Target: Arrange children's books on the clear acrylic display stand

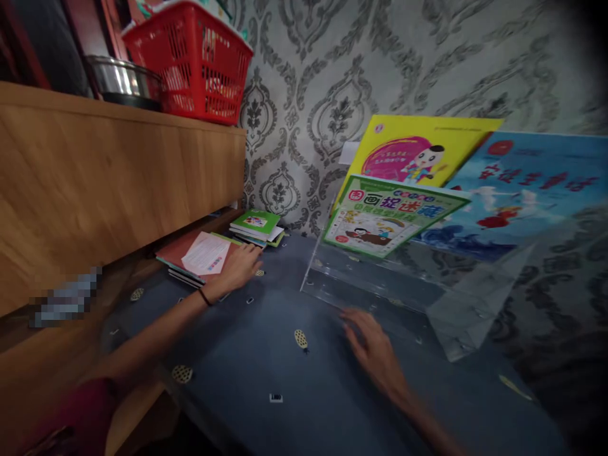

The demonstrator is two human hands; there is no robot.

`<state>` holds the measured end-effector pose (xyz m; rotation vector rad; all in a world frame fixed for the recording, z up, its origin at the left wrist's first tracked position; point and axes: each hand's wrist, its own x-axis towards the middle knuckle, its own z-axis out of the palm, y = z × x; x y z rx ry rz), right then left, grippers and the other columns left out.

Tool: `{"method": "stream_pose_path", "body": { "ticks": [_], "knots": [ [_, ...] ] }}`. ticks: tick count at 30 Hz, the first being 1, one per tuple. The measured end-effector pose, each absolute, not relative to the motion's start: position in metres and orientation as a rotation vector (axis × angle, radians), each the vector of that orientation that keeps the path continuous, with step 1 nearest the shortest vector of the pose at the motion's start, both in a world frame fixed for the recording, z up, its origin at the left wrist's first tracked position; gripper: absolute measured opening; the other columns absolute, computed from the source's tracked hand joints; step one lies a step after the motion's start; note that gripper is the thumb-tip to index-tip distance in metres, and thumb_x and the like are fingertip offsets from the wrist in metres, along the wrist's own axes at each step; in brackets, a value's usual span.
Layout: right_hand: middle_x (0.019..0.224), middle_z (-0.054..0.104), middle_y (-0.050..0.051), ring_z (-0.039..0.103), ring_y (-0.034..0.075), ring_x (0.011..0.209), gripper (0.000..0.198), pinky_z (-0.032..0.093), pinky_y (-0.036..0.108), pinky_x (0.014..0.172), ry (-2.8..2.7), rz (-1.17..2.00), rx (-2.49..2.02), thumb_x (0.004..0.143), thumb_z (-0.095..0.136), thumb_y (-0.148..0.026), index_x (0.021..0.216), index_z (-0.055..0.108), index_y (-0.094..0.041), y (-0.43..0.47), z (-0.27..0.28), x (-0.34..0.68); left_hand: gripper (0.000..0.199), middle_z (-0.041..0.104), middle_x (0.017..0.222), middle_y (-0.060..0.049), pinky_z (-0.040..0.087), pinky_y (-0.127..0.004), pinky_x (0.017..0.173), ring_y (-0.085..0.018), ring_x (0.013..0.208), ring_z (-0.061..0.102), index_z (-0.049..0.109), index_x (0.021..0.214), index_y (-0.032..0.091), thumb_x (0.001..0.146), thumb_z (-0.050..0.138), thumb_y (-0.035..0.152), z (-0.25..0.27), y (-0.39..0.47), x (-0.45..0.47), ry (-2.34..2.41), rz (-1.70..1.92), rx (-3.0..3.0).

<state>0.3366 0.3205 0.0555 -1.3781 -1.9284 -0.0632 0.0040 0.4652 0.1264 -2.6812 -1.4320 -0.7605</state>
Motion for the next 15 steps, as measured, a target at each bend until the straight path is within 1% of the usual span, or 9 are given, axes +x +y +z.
{"method": "stream_pose_path", "body": {
  "ticks": [3,5,7,9,10,12,13,15],
  "knots": [
    [0.109,0.075,0.012,0.069,0.030,0.106,0.030,0.054,0.054,0.097,-1.942,0.176,-1.418,0.098,0.046,-0.037,0.103,0.072,-0.024,0.313,0.033,0.315,0.023,0.068,0.115,-0.013,0.048,-0.043,0.100,-0.028,0.112,0.060,0.064,0.110,0.016,0.100,0.048,0.030,0.122,0.467,-0.038,-1.539,-0.725,-2.578],
    [0.113,0.074,0.013,0.068,0.031,0.110,0.031,0.052,0.055,0.099,-1.934,0.267,-1.430,0.097,0.047,-0.038,0.104,0.074,-0.023,0.310,0.025,0.304,0.031,0.068,0.115,-0.015,0.047,-0.046,0.101,-0.029,0.114,0.060,0.065,0.111,0.015,0.102,0.044,0.036,0.118,0.468,-0.064,-1.606,-0.710,-2.515],
    [0.117,0.073,0.012,0.066,0.031,0.113,0.032,0.050,0.057,0.102,-1.922,0.312,-1.442,0.097,0.048,-0.040,0.105,0.074,-0.024,0.309,0.022,0.297,0.040,0.069,0.119,-0.016,0.046,-0.047,0.103,-0.031,0.116,0.061,0.065,0.116,0.015,0.102,0.042,0.045,0.112,0.466,-0.086,-1.651,-0.678,-2.482],
    [0.119,0.072,0.012,0.066,0.031,0.115,0.032,0.049,0.057,0.103,-1.913,0.346,-1.450,0.098,0.048,-0.041,0.105,0.074,-0.025,0.309,0.022,0.294,0.051,0.067,0.129,-0.016,0.044,-0.049,0.107,-0.032,0.124,0.059,0.063,0.124,0.017,0.101,0.040,0.056,0.106,0.463,-0.102,-1.679,-0.617,-2.482],
    [0.119,0.072,0.012,0.066,0.031,0.114,0.032,0.050,0.056,0.102,-1.908,0.361,-1.450,0.098,0.048,-0.041,0.104,0.074,-0.025,0.308,0.022,0.294,0.057,0.064,0.136,-0.016,0.041,-0.051,0.110,-0.033,0.131,0.056,0.062,0.129,0.018,0.099,0.040,0.062,0.103,0.461,-0.108,-1.692,-0.579,-2.490],
    [0.116,0.073,0.012,0.067,0.030,0.112,0.031,0.052,0.053,0.100,-1.896,0.384,-1.443,0.098,0.048,-0.040,0.103,0.074,-0.025,0.308,0.024,0.295,0.069,0.053,0.151,-0.016,0.032,-0.056,0.118,-0.036,0.144,0.043,0.056,0.140,0.021,0.095,0.041,0.072,0.098,0.455,-0.116,-1.717,-0.507,-2.514],
    [0.115,0.073,0.012,0.068,0.030,0.112,0.031,0.053,0.052,0.099,-1.890,0.388,-1.439,0.098,0.048,-0.040,0.103,0.074,-0.025,0.308,0.025,0.296,0.076,0.047,0.157,-0.016,0.027,-0.058,0.120,-0.036,0.149,0.036,0.052,0.145,0.022,0.093,0.042,0.076,0.096,0.452,-0.118,-1.720,-0.476,-2.531],
    [0.114,0.074,0.012,0.068,0.029,0.111,0.030,0.054,0.050,0.098,-1.887,0.391,-1.428,0.098,0.049,-0.040,0.102,0.074,-0.024,0.308,0.027,0.297,0.087,0.037,0.163,-0.016,0.021,-0.060,0.122,-0.037,0.153,0.027,0.045,0.152,0.023,0.088,0.043,0.082,0.095,0.446,-0.121,-1.684,-0.416,-2.593]
  ]
}}
